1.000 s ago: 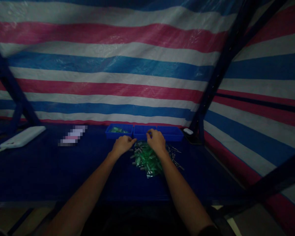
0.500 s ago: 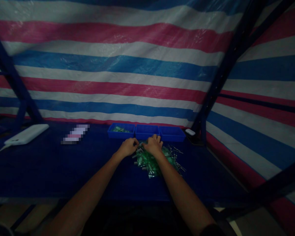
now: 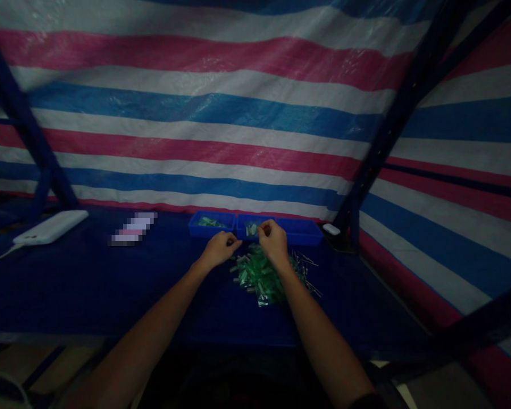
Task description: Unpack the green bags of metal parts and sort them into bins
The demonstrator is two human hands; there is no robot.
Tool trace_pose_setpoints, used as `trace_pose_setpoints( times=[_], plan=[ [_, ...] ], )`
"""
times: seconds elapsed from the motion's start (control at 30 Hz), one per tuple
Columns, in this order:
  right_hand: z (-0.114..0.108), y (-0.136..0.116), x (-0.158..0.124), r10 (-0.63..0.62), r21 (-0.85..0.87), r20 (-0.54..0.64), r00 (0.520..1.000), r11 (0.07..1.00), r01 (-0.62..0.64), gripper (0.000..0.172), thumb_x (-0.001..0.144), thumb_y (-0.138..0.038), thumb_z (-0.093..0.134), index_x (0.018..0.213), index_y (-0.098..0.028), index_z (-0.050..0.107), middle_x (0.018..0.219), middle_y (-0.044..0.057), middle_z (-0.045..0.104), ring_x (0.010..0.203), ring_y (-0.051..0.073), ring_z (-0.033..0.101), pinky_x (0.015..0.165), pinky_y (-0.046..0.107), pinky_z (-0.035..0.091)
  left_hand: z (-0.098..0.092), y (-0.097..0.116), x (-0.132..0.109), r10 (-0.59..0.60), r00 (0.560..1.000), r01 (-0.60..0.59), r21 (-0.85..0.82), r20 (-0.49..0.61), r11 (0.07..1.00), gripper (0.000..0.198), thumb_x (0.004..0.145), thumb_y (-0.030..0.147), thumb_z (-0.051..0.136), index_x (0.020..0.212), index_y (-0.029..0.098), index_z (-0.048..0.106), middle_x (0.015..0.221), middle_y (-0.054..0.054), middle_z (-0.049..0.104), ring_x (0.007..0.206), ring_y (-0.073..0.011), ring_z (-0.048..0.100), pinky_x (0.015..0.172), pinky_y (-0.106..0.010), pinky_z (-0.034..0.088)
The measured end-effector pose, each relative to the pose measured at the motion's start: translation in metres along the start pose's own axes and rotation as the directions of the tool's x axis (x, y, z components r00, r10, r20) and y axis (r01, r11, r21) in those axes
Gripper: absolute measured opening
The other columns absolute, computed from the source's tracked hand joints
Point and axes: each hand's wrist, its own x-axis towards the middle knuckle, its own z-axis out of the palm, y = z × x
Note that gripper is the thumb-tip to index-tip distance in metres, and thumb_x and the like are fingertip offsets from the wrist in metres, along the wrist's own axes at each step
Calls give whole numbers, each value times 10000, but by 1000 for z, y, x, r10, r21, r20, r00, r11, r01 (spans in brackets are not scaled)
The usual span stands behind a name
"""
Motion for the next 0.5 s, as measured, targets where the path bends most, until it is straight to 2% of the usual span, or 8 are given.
trace_pose_setpoints(
  times=[0.1, 0.17, 0.23, 0.3, 0.4, 0.47, 0.5],
  plan=[
    [6, -4, -5, -188, 25, 5, 982, 982, 188, 73, 740, -193, 497, 747, -188, 569, 748, 17, 553, 715, 140, 504, 685, 250, 388, 1, 10, -1, -124, 992, 122, -313, 12, 942, 482, 776, 546, 371, 775, 143, 635, 774, -55, 632, 666, -154, 541, 563, -240, 394],
    [13, -8, -12, -278, 16, 83, 957, 960, 278, 85, 733, -164, 508, 749, -191, 587, 782, 22, 541, 765, 143, 498, 719, 249, 386, 2, 11, 0, -226, 973, 220, -482, 48, 848, 513, 785, 557, 333, 841, 130, 612, 787, -55, 620, 603, -129, 514, 494, -219, 362],
    [20, -12, -19, -322, 17, 145, 935, 946, 323, 111, 732, -150, 517, 772, -199, 609, 816, 25, 533, 815, 148, 488, 754, 253, 380, 0, 8, 2, -274, 959, 267, -537, 69, 800, 447, 762, 520, 409, 842, 119, 590, 744, -41, 595, 556, -110, 481, 453, -200, 326],
    [24, -13, -22, -324, 21, 164, 932, 946, 325, 119, 736, -162, 527, 783, -205, 628, 836, 29, 528, 850, 156, 475, 787, 268, 369, -3, 3, 3, -266, 963, 251, -518, 47, 817, 358, 739, 451, 477, 807, 115, 582, 676, -21, 565, 543, -108, 469, 455, -199, 325],
    [24, -11, -18, -195, 101, 155, 968, 978, 181, 115, 743, -251, 546, 743, -188, 641, 793, 32, 535, 816, 161, 482, 772, 284, 369, -7, 1, 4, -112, 988, 63, -389, -104, 919, 260, 735, 360, 510, 804, 129, 608, 696, -20, 581, 620, -132, 509, 563, -240, 397],
    [20, -9, -11, -9, 267, 203, 979, 963, -47, 260, 769, -384, 503, 715, -165, 632, 721, 27, 545, 725, 149, 501, 683, 270, 385, -9, 4, 3, 58, 975, -116, -268, -215, 957, 217, 733, 285, 520, 855, 147, 636, 798, -34, 601, 735, -153, 536, 684, -273, 423],
    [17, -8, -8, 81, 366, 261, 962, 914, -176, 342, 776, -454, 466, 715, -157, 625, 689, 24, 548, 672, 140, 507, 621, 257, 382, -9, 6, 3, 128, 960, -184, -218, -248, 958, 216, 734, 248, 515, 882, 158, 645, 850, -42, 597, 791, -161, 538, 723, -280, 423]
  ],
)
